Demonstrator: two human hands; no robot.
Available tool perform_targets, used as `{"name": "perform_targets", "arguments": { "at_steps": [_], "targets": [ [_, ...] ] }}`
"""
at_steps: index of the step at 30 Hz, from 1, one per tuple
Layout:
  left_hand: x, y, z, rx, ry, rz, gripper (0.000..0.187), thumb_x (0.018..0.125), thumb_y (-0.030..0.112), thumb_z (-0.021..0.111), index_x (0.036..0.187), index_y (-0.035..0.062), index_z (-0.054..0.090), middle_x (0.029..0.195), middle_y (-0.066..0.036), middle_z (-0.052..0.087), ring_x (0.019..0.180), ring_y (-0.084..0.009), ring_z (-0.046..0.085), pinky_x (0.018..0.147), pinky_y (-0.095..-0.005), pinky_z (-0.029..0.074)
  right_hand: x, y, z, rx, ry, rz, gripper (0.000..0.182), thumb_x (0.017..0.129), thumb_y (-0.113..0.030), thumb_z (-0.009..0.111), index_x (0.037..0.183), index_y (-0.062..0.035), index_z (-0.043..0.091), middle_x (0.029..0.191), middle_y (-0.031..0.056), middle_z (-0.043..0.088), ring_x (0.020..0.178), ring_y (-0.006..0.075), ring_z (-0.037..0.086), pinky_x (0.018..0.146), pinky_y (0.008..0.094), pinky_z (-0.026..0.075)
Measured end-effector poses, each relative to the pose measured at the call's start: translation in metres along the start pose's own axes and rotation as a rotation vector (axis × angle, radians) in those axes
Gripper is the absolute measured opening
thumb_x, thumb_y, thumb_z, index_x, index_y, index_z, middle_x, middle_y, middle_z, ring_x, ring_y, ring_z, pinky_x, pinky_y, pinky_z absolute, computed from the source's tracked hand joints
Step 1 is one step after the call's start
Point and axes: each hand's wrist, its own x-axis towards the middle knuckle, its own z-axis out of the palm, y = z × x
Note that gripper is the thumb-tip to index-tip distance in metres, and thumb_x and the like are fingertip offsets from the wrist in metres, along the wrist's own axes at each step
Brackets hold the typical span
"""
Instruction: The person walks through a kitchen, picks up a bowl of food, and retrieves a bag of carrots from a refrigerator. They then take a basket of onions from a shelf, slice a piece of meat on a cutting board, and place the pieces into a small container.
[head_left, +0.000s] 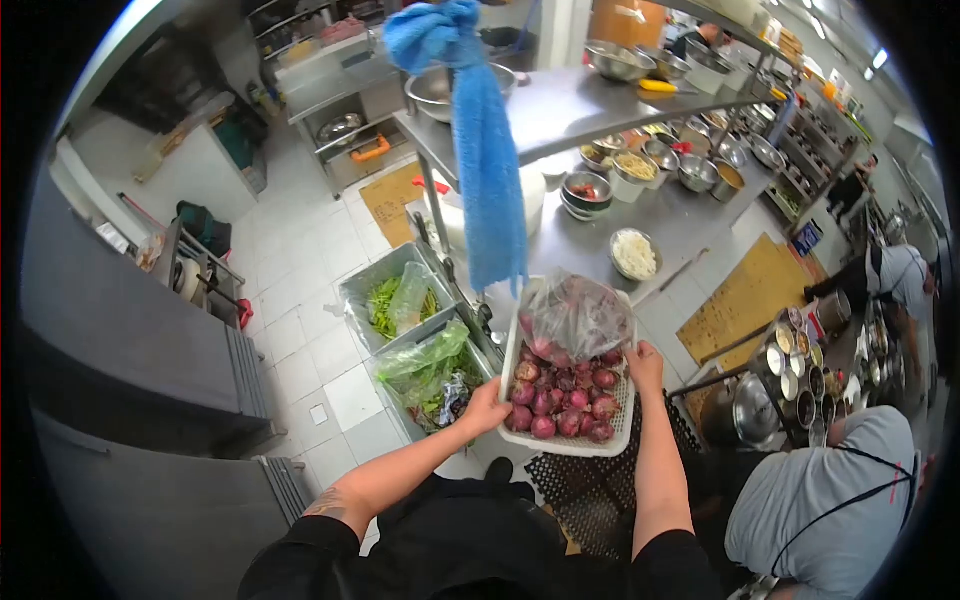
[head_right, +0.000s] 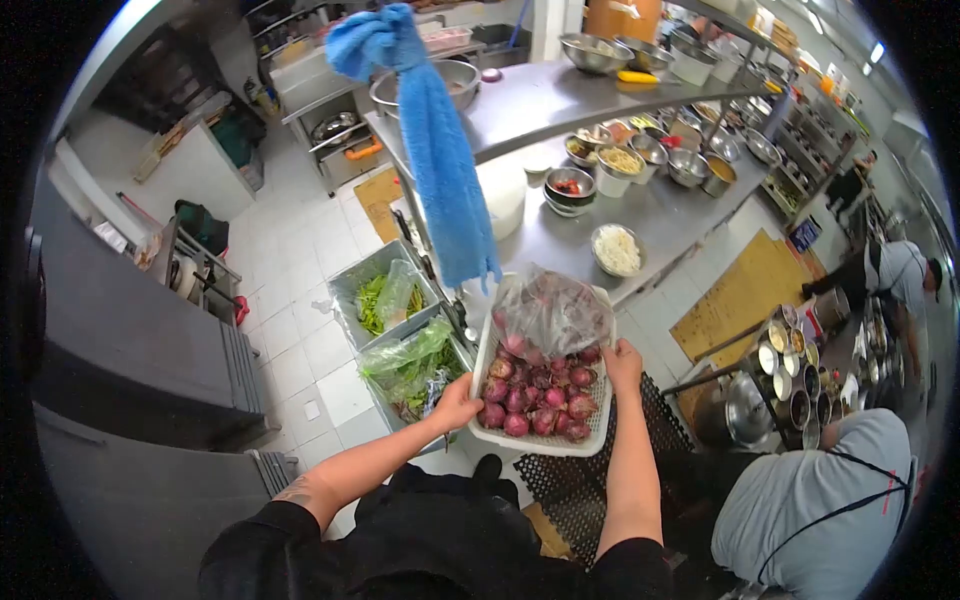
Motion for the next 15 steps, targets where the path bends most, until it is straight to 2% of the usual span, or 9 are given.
{"name": "perform_targets", "arguments": {
  "at_steps": [1, 2, 4, 6, 7, 8, 10, 13, 15],
  "targets": [
    [0.01, -0.013, 0.006, 0.038, 0.024, 0.01, 0.05, 0.082, 0.003, 0.065, 0.131, -0.0014, 0.058, 0.113, -0.013, 0.07, 0.103, -0.0181, 0.066, 0.086, -0.0341, 0.053, -0.003, -0.003, -0.002, -0.044, 0.031, -0.008, 0.031, 0.083, -0.028, 0.07, 0.088, 0.0026, 0.066, 0.074, 0.0209, 0.063, 0.071, 0.025, 0.065, 0.067, 0.044, 0.048],
    [0.025, -0.047, 0.019, -0.053, 0.092, 0.037, 0.038, 0.086, 0.007, 0.067, 0.123, -0.0021, 0.063, 0.105, -0.013, 0.072, 0.097, -0.0187, 0.067, 0.084, -0.0349, 0.053, -0.009, -0.006, -0.004, 0.004, 0.071, 0.017, 0.031, 0.083, -0.028, 0.07, 0.088, 0.0025, 0.066, 0.074, 0.0216, 0.064, 0.069, 0.0265, 0.064, 0.067, 0.0441, 0.049],
    [0.031, -0.016, 0.022, 0.028, 0.237, -0.064, 0.028, 0.087, 0.018, 0.068, 0.11, 0.003, 0.071, 0.088, -0.021, 0.073, 0.084, -0.0358, 0.072, 0.078, -0.045, 0.055, -0.031, -0.028, -0.019, 0.121, 0.133, 0.123, 0.029, 0.083, -0.027, 0.069, 0.089, 0.0021, 0.068, 0.073, 0.0218, 0.066, 0.065, 0.0287, 0.063, 0.067, 0.0441, 0.049],
    [0.055, -0.042, 0.036, 0.038, 0.308, -0.078, 0.024, 0.092, 0.022, 0.067, 0.105, 0.0031, 0.073, 0.087, -0.022, 0.073, 0.087, -0.0395, 0.072, 0.08, -0.0472, 0.055, -0.044, -0.017, -0.014, 0.197, 0.246, 0.144, 0.026, 0.083, -0.023, 0.069, 0.089, 0.0028, 0.069, 0.069, 0.0182, 0.064, 0.062, 0.0231, 0.06, 0.065, 0.0415, 0.049],
    [0.049, -0.016, 0.036, 0.09, 0.39, -0.046, 0.023, 0.092, 0.022, 0.068, 0.102, 0.0028, 0.073, 0.086, -0.023, 0.072, 0.088, -0.0421, 0.071, 0.081, -0.0497, 0.054, -0.051, -0.017, -0.014, 0.234, 0.276, 0.164, 0.025, 0.081, -0.021, 0.069, 0.085, 0.0035, 0.066, 0.067, 0.0181, 0.061, 0.061, 0.0224, 0.058, 0.063, 0.0416, 0.048],
    [0.044, 0.012, 0.032, 0.327, 0.42, -0.001, 0.023, 0.094, 0.02, 0.069, 0.107, 0.0012, 0.073, 0.093, -0.021, 0.074, 0.081, -0.0338, 0.072, 0.077, -0.0428, 0.055, -0.056, -0.019, -0.015, 0.274, 0.304, 0.181, 0.025, 0.08, -0.02, 0.068, 0.081, 0.0042, 0.062, 0.065, 0.018, 0.059, 0.06, 0.0217, 0.055, 0.062, 0.0417, 0.047],
    [0.053, 0.02, 0.033, 0.425, 0.426, 0.025, 0.022, 0.092, 0.02, 0.071, 0.104, 0.0015, 0.072, 0.09, -0.025, 0.071, 0.083, -0.0419, 0.07, 0.077, -0.047, 0.054, -0.067, -0.023, -0.02, 0.325, 0.355, 0.202, 0.025, 0.079, -0.018, 0.068, 0.075, 0.005, 0.058, 0.062, 0.0174, 0.055, 0.058, 0.0198, 0.05, 0.059, 0.0413, 0.045],
    [0.063, 0.026, 0.033, 0.472, 0.379, 0.107, 0.022, 0.09, 0.02, 0.072, 0.102, 0.0007, 0.072, 0.084, -0.025, 0.07, 0.081, -0.0441, 0.068, 0.075, -0.0488, 0.053, -0.083, -0.029, -0.032, 0.324, 0.439, 0.22, 0.026, 0.081, -0.016, 0.066, 0.073, 0.0049, 0.053, 0.059, 0.016, 0.051, 0.057, 0.0172, 0.045, 0.058, 0.0404, 0.043],
    [0.071, 0.034, 0.039, 0.43, 0.351, 0.18, 0.022, 0.09, 0.019, 0.071, 0.101, -0.0001, 0.071, 0.087, -0.026, 0.07, 0.084, -0.0466, 0.067, 0.077, -0.0522, 0.052, -0.092, -0.017, -0.035, 0.299, 0.493, 0.246, 0.023, 0.082, -0.015, 0.066, 0.075, 0.0048, 0.056, 0.06, 0.0134, 0.052, 0.057, 0.0171, 0.046, 0.058, 0.0389, 0.043]
  ]
}}
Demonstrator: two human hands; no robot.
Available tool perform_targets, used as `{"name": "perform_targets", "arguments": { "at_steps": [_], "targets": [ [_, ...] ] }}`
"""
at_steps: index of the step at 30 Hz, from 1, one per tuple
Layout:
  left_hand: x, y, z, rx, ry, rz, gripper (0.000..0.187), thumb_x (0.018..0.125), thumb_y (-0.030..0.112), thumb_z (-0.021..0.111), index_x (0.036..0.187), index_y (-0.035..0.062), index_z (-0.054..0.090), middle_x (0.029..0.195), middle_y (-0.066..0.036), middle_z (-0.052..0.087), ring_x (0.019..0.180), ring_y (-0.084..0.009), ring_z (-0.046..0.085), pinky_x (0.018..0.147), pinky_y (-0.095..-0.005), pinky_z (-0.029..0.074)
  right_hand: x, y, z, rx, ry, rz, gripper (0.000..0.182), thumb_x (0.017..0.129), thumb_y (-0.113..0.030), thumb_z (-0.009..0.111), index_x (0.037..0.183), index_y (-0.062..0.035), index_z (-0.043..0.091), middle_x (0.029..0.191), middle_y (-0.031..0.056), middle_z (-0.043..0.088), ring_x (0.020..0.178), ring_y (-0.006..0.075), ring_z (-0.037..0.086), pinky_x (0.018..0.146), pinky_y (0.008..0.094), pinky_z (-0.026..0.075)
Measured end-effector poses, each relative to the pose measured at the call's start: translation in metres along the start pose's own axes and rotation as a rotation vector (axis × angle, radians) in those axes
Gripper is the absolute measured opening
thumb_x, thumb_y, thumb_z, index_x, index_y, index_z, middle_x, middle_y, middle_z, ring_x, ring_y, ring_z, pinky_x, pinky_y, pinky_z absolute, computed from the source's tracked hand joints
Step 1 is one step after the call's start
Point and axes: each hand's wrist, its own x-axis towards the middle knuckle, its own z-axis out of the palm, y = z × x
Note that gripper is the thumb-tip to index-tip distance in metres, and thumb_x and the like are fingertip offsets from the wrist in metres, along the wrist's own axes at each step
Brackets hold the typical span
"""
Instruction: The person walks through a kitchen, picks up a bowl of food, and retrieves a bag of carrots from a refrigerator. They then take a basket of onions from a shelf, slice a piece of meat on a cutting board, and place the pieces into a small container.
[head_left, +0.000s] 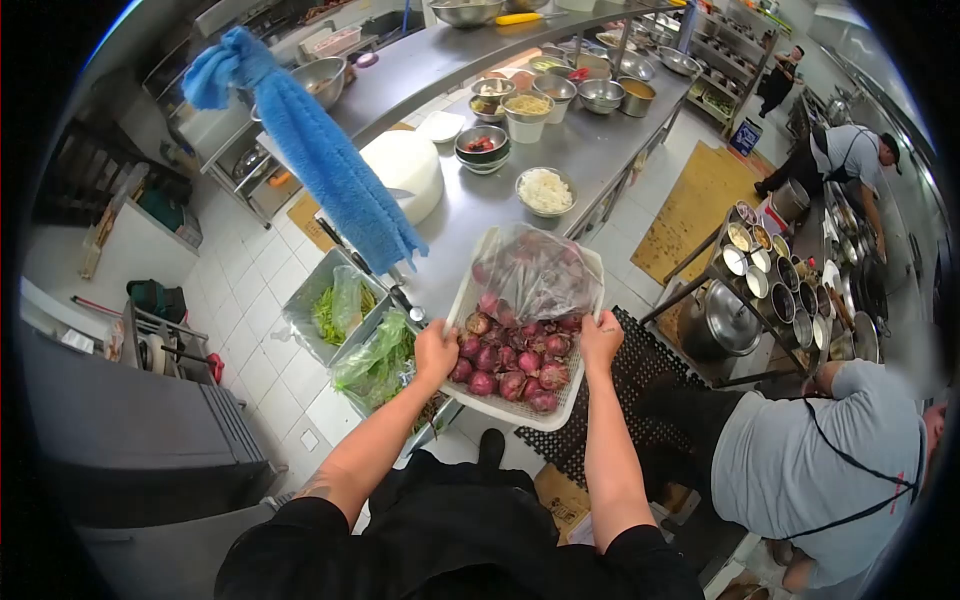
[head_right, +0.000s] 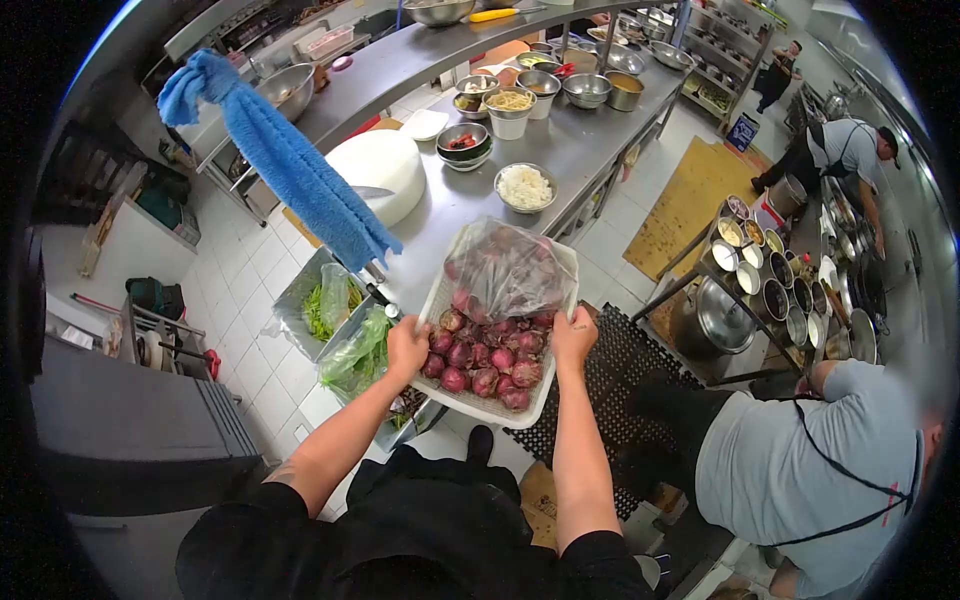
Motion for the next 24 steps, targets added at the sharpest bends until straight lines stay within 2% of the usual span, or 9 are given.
{"name": "perform_targets", "arguments": {
  "at_steps": [5, 9, 10, 11, 13, 15, 18, 21, 24],
  "targets": [
    [0.055, 0.029, 0.015, 0.028, -0.129, 0.098, 0.021, 0.089, 0.019, 0.071, 0.1, 0.0009, 0.071, 0.089, -0.026, 0.07, 0.088, -0.0484, 0.066, 0.079, -0.0532, 0.052, 0.008, 0.01, -0.017, 0.031, 0.144, 0.057, 0.024, 0.082, -0.015, 0.066, 0.071, 0.0039, 0.054, 0.06, 0.0123, 0.056, 0.055, 0.0184, 0.05, 0.058, 0.0388, 0.044],
    [0.133, 0.03, 0.041, -0.07, -0.245, 0.365, 0.021, 0.089, 0.019, 0.071, 0.1, 0.0015, 0.07, 0.086, -0.025, 0.07, 0.084, -0.0454, 0.067, 0.076, -0.0508, 0.051, 0.009, 0.003, -0.022, 0.048, 0.259, 0.074, 0.035, 0.091, -0.025, 0.069, 0.072, 0.0013, 0.055, 0.061, 0.009, 0.057, 0.058, 0.0174, 0.052, 0.059, 0.0391, 0.045],
    [0.157, 0.032, 0.048, -0.063, -0.271, 0.426, 0.02, 0.089, 0.019, 0.07, 0.101, 0.0015, 0.07, 0.083, -0.023, 0.069, 0.079, -0.0433, 0.067, 0.073, -0.0485, 0.052, 0.005, 0.009, -0.018, 0.075, 0.24, 0.085, 0.04, 0.094, -0.028, 0.069, 0.073, 0.0014, 0.054, 0.062, 0.0087, 0.057, 0.06, 0.0176, 0.051, 0.061, 0.0393, 0.044],
    [0.179, 0.036, 0.052, -0.055, -0.299, 0.486, 0.02, 0.09, 0.019, 0.07, 0.101, 0.0015, 0.069, 0.081, -0.022, 0.069, 0.074, -0.0412, 0.067, 0.07, -0.0463, 0.052, -0.002, 0.01, -0.012, 0.119, 0.224, 0.078, 0.033, 0.095, -0.023, 0.068, 0.076, -0.0002, 0.054, 0.065, 0.0075, 0.059, 0.057, 0.0168, 0.054, 0.058, 0.0373, 0.048],
    [0.213, 0.042, 0.057, -0.035, -0.377, 0.468, 0.019, 0.088, 0.018, 0.071, 0.1, 0.0029, 0.069, 0.09, -0.026, 0.069, 0.089, -0.0462, 0.066, 0.079, -0.0518, 0.051, -0.026, 0.008, -0.003, 0.567, 0.02, 0.365, 0.025, 0.098, -0.019, 0.067, 0.084, -0.0024, 0.055, 0.07, 0.0068, 0.061, 0.055, 0.0161, 0.06, 0.053, 0.034, 0.054],
    [0.24, 0.038, 0.066, -0.006, -0.4, 0.522, 0.021, 0.086, 0.019, 0.073, 0.101, 0.0039, 0.069, 0.091, -0.024, 0.071, 0.089, -0.0455, 0.066, 0.08, -0.0514, 0.051, -0.052, 0.009, 0.013, 0.699, -0.042, 0.423, 0.018, 0.101, -0.017, 0.063, 0.091, -0.0041, 0.056, 0.075, 0.0069, 0.064, 0.057, 0.0178, 0.066, 0.049, 0.0313, 0.059],
    [0.269, 0.024, 0.075, 0.018, -0.426, 0.549, 0.025, 0.085, 0.022, 0.076, 0.1, 0.0041, 0.07, 0.091, -0.023, 0.071, 0.09, -0.0444, 0.067, 0.08, -0.051, 0.051, -0.079, 0.005, 0.046, 0.769, 0.009, 0.46, 0.02, 0.102, -0.016, 0.065, 0.09, -0.0034, 0.054, 0.073, 0.008, 0.064, 0.056, 0.0188, 0.067, 0.052, 0.0319, 0.059],
    [0.294, 0.004, 0.091, 0.049, -0.288, 0.656, 0.021, 0.084, 0.019, 0.076, 0.097, 0.0032, 0.071, 0.086, -0.022, 0.071, 0.077, -0.0418, 0.068, 0.072, -0.046, 0.053, -0.102, -0.021, 0.067, 0.806, 0.02, 0.433, 0.022, 0.102, -0.018, 0.066, 0.09, -0.003, 0.054, 0.074, 0.0088, 0.064, 0.056, 0.02, 0.068, 0.053, 0.0326, 0.059],
    [0.32, 0.001, 0.099, 0.099, -0.302, 0.608, 0.027, 0.084, 0.029, 0.079, 0.103, 0.01, 0.075, 0.093, -0.019, 0.074, 0.088, -0.0402, 0.069, 0.079, -0.048, 0.054, -0.119, -0.031, 0.086, 0.884, -0.085, 0.535, 0.027, 0.103, -0.025, 0.066, 0.098, 0.0002, 0.058, 0.086, 0.0125, 0.069, 0.064, 0.0239, 0.072, 0.057, 0.0358, 0.061]
  ]
}}
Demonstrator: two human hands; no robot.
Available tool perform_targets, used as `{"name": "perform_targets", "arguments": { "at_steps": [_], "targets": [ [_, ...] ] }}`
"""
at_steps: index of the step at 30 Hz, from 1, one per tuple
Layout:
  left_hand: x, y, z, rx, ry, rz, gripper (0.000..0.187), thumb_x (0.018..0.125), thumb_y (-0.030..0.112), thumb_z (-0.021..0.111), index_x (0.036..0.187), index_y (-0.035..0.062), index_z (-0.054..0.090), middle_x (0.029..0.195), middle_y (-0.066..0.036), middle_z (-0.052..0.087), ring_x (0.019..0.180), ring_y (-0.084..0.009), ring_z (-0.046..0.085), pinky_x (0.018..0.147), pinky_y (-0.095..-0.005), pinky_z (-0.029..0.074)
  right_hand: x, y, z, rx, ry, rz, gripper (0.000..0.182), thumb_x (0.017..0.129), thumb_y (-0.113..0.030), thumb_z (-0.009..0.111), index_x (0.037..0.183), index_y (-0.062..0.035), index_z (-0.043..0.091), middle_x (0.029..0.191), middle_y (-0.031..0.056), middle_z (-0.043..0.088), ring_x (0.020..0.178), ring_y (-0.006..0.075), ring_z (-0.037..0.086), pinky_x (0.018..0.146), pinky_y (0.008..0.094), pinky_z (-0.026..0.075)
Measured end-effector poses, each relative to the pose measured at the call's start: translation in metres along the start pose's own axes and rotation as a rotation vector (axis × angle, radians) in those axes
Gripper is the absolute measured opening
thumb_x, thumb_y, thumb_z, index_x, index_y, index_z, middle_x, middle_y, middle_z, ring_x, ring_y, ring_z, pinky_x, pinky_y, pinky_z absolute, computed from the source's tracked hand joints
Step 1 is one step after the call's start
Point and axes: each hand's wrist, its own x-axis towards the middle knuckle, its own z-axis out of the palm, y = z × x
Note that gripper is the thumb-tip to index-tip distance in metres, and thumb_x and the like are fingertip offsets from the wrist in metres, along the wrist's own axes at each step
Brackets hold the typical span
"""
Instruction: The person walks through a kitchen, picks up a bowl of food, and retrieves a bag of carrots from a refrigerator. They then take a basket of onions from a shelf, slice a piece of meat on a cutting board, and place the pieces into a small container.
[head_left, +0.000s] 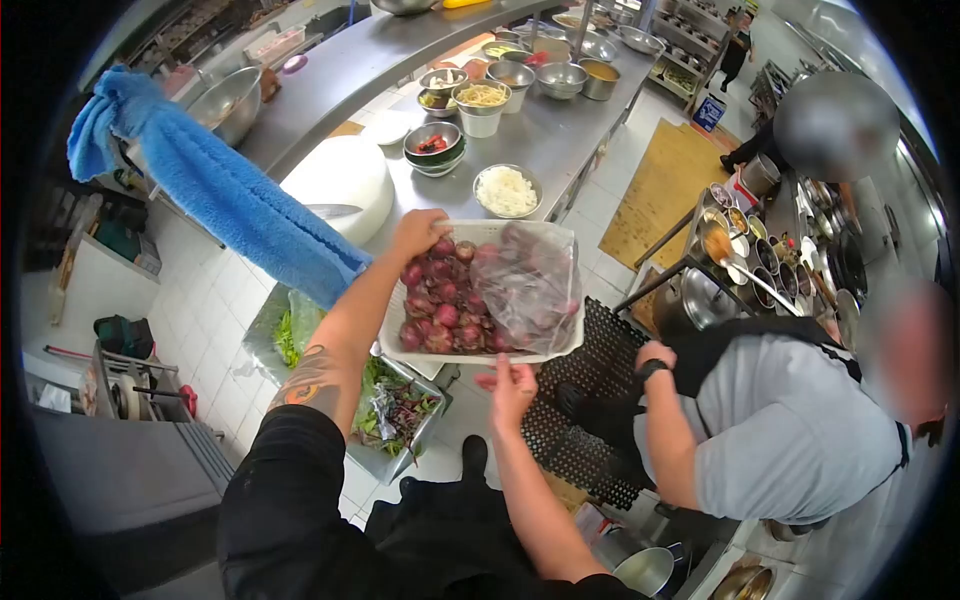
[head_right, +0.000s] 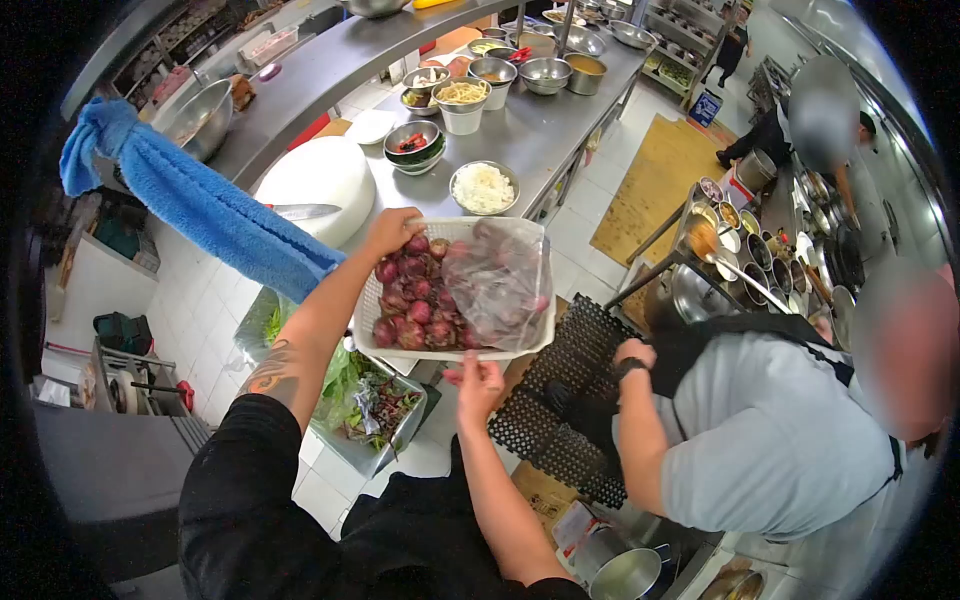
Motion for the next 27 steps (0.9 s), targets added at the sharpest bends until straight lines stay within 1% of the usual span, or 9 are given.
{"name": "perform_targets", "arguments": {
  "at_steps": [3, 5, 7, 9, 11, 15, 18, 22, 27],
  "targets": [
    [0.017, -0.007, 0.002, 0.045, 0.013, -0.012, 0.031, 0.083, 0.034, 0.08, 0.107, 0.0142, 0.078, 0.097, -0.017, 0.075, 0.093, -0.0379, 0.07, 0.086, -0.0475, 0.054, -0.003, -0.017, -0.022, -0.114, -0.259, 0.313, 0.038, 0.105, -0.034, 0.062, 0.108, 0.0033, 0.061, 0.094, 0.0145, 0.07, 0.073, 0.0267, 0.074, 0.061, 0.0368, 0.062],
    [0.026, -0.008, 0.002, 0.066, 0.033, -0.022, 0.033, 0.082, 0.035, 0.08, 0.109, 0.0157, 0.079, 0.098, -0.016, 0.076, 0.096, -0.0364, 0.071, 0.089, -0.0465, 0.054, 0.018, -0.012, -0.078, -0.135, -0.167, 0.313, 0.06, 0.108, -0.054, 0.044, 0.124, 0.001, 0.059, 0.114, 0.0199, 0.068, 0.089, 0.0302, 0.073, 0.072, 0.0405, 0.063],
    [0.027, -0.014, 0.004, -0.028, 0.033, -0.045, 0.032, 0.082, 0.034, 0.08, 0.108, 0.0152, 0.079, 0.099, -0.016, 0.076, 0.098, -0.0361, 0.07, 0.092, -0.0462, 0.053, 0.041, -0.034, -0.096, -0.109, 0.043, 0.2, 0.065, 0.108, -0.057, 0.04, 0.14, -0.0014, 0.051, 0.138, 0.0191, 0.058, 0.119, 0.03, 0.064, 0.092, 0.0473, 0.057],
    [0.032, -0.014, 0.007, -0.05, -0.001, -0.054, 0.031, 0.082, 0.031, 0.08, 0.109, 0.0151, 0.079, 0.105, -0.017, 0.075, 0.102, -0.036, 0.07, 0.095, -0.0465, 0.051, 0.067, -0.047, -0.08, -0.168, -0.141, -0.062, 0.067, 0.11, -0.055, 0.039, 0.153, -0.0043, 0.04, 0.154, 0.0127, 0.045, 0.141, 0.0257, 0.045, 0.111, 0.0479, 0.041],
    [0.034, -0.017, 0.002, 0.013, -0.059, -0.066, 0.031, 0.083, 0.028, 0.08, 0.111, 0.0154, 0.079, 0.115, -0.018, 0.073, 0.107, -0.036, 0.068, 0.097, -0.0475, 0.051, 0.09, -0.05, -0.059, -0.079, -0.253, -0.03, 0.065, 0.111, -0.048, 0.041, 0.158, -0.0034, 0.033, 0.159, 0.0073, 0.041, 0.145, 0.022, 0.039, 0.118, 0.0394, 0.031],
    [0.013, -0.012, 0.007, 0.008, 0.387, 0.082, 0.037, 0.087, 0.02, 0.075, 0.122, 0.0098, 0.072, 0.129, -0.02, 0.067, 0.117, -0.0359, 0.064, 0.1, -0.0468, 0.05, 0.076, -0.038, -0.022, -0.051, -0.146, -0.002, 0.067, 0.11, -0.042, 0.048, 0.16, -0.0009, 0.028, 0.161, 0.0097, 0.038, 0.146, 0.0217, 0.038, 0.12, 0.036, 0.029],
    [-0.073, 0.082, -0.046, -0.459, 0.456, -0.055, 0.039, 0.091, 0.01, 0.069, 0.129, 0.0042, 0.065, 0.129, -0.017, 0.066, 0.121, -0.0315, 0.063, 0.101, -0.0414, 0.05, 0.05, -0.022, 0.001, -0.124, -0.114, -0.008, 0.081, 0.109, -0.047, 0.05, 0.164, 0.0006, 0.014, 0.169, 0.0164, 0.02, 0.155, 0.0275, 0.023, 0.123, 0.0379, 0.021],
    [-0.256, 0.174, -0.124, -0.526, 0.185, -0.041, 0.027, 0.092, -0.003, 0.065, 0.118, 0.0021, 0.071, 0.121, -0.014, 0.071, 0.117, -0.0301, 0.066, 0.102, -0.0403, 0.05, 0.032, 0.012, 0.034, -0.185, -0.013, -0.073, 0.07, 0.109, -0.04, 0.051, 0.161, 0.0002, 0.025, 0.164, 0.0156, 0.032, 0.149, 0.0265, 0.033, 0.119, 0.0363, 0.027],
    [-0.453, 0.156, -0.173, -0.408, -0.065, -0.073, 0.034, 0.089, -0.002, 0.067, 0.122, 0.0057, 0.071, 0.123, -0.015, 0.071, 0.115, -0.0349, 0.066, 0.1, -0.0442, 0.052, 0.033, 0.045, 0.069, -0.227, -0.01, -0.244, 0.056, 0.108, -0.027, 0.055, 0.154, 0.0012, 0.038, 0.151, 0.0142, 0.05, 0.135, 0.023, 0.05, 0.11, 0.0341, 0.037]
  ]
}}
